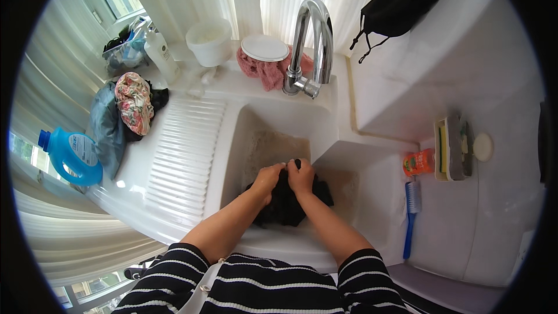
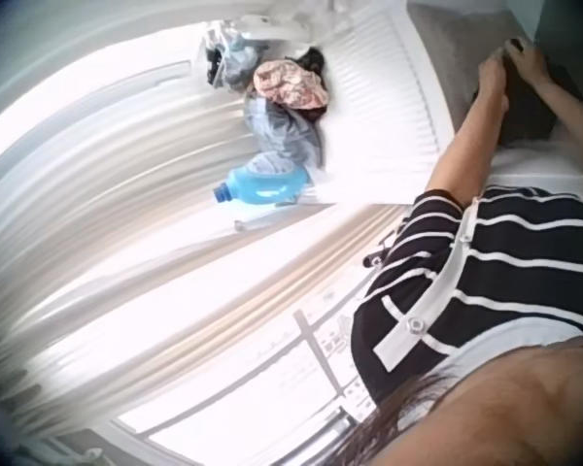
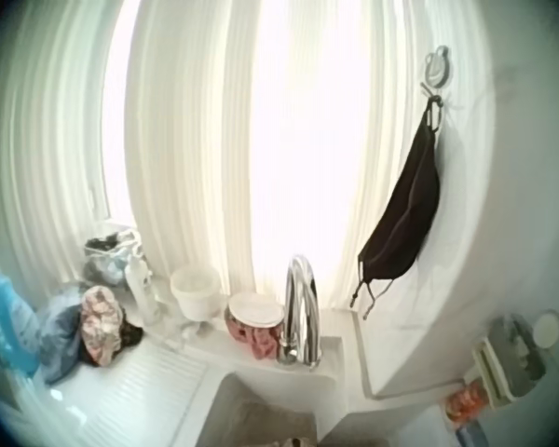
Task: The person hand-washes a black garment in a sink filled with soapy water, repeatedly scrubbing and wringing the fabric. After rinsing the black item, the person turns on the faucet and washes a pair of blue jeans under running water, scrubbing and rinsing them thoroughly.
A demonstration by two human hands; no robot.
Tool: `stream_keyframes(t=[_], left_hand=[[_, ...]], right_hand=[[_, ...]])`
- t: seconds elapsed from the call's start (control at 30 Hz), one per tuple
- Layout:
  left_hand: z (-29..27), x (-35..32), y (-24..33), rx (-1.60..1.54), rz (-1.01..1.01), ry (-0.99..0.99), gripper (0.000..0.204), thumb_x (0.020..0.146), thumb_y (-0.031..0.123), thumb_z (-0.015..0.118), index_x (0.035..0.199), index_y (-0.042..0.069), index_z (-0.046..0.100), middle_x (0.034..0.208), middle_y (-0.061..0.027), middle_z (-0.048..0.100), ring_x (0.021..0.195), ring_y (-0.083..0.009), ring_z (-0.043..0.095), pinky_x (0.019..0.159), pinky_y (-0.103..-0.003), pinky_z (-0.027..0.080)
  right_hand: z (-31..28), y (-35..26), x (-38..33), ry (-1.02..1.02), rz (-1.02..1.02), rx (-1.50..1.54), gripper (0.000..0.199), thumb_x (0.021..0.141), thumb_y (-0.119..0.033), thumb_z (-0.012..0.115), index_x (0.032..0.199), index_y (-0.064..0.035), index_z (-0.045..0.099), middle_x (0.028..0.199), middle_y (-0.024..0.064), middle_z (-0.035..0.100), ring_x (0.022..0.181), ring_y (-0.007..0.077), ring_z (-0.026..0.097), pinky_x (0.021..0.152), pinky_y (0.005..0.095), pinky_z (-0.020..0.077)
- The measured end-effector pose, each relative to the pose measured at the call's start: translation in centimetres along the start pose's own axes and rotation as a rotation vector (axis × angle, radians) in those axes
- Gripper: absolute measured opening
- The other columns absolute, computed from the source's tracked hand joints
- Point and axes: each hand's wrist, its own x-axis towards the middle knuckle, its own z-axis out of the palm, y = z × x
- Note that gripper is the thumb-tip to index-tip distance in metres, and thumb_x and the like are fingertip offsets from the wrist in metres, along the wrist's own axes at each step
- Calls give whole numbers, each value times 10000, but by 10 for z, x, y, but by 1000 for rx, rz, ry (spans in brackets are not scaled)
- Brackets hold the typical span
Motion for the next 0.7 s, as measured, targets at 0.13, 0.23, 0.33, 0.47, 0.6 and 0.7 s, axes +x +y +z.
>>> stream_keyframes(t=[0.13, 0.23, 0.33, 0.47, 0.6, 0.7], left_hand=[[-12, 48, 23, 196, 368, 340, 463, 858, 384, 593, 1061, -32, 575, 941, -116, 588, 883, -203, 546, 760, -326, 441], [-18, 94, -5, 675, 681, 540, 405, 878, 347, 571, 1193, 95, 536, 1095, -211, 547, 976, -352, 542, 828, -432, 439], [-17, 98, -30, 1144, 766, 528, 356, 893, 278, 553, 1236, 184, 520, 1228, -240, 450, 1063, -418, 481, 873, -489, 425], [-22, 124, -36, 1242, 777, 530, 310, 897, 265, 532, 1190, 165, 553, 1219, -228, 464, 1065, -407, 483, 879, -497, 420], [-25, 152, 3, 1257, 413, 339, 289, 895, 283, 509, 1123, 120, 579, 1159, -217, 510, 1058, -372, 500, 885, -475, 422], [-40, 179, -7, 326, 319, 373, 330, 899, 326, 496, 1078, 59, 573, 1043, -180, 574, 976, -334, 554, 850, -450, 447]], right_hand=[[-5, 17, 34, -110, 138, -184, 357, 869, -311, 559, 784, 35, 546, 770, 199, 564, 734, 366, 556, 644, 451, 435], [7, 15, 31, -113, -186, -510, 402, 874, -379, 567, 914, 18, 514, 902, 191, 524, 846, 357, 516, 728, 426, 427], [20, 24, 15, -322, -180, -817, 329, 868, -336, 577, 937, -19, 517, 926, 158, 508, 892, 317, 520, 737, 440, 431], [42, 45, 38, -329, -113, -850, 273, 861, -300, 579, 959, -47, 547, 959, 142, 537, 928, 321, 538, 728, 470, 452], [52, 62, 83, -574, 123, -715, 271, 861, -269, 571, 994, -34, 586, 1096, 143, 562, 1011, 350, 542, 727, 507, 464], [49, 42, 83, -504, 306, -480, 275, 859, -253, 575, 954, 3, 609, 1206, 175, 523, 1077, 376, 509, 794, 501, 450]])
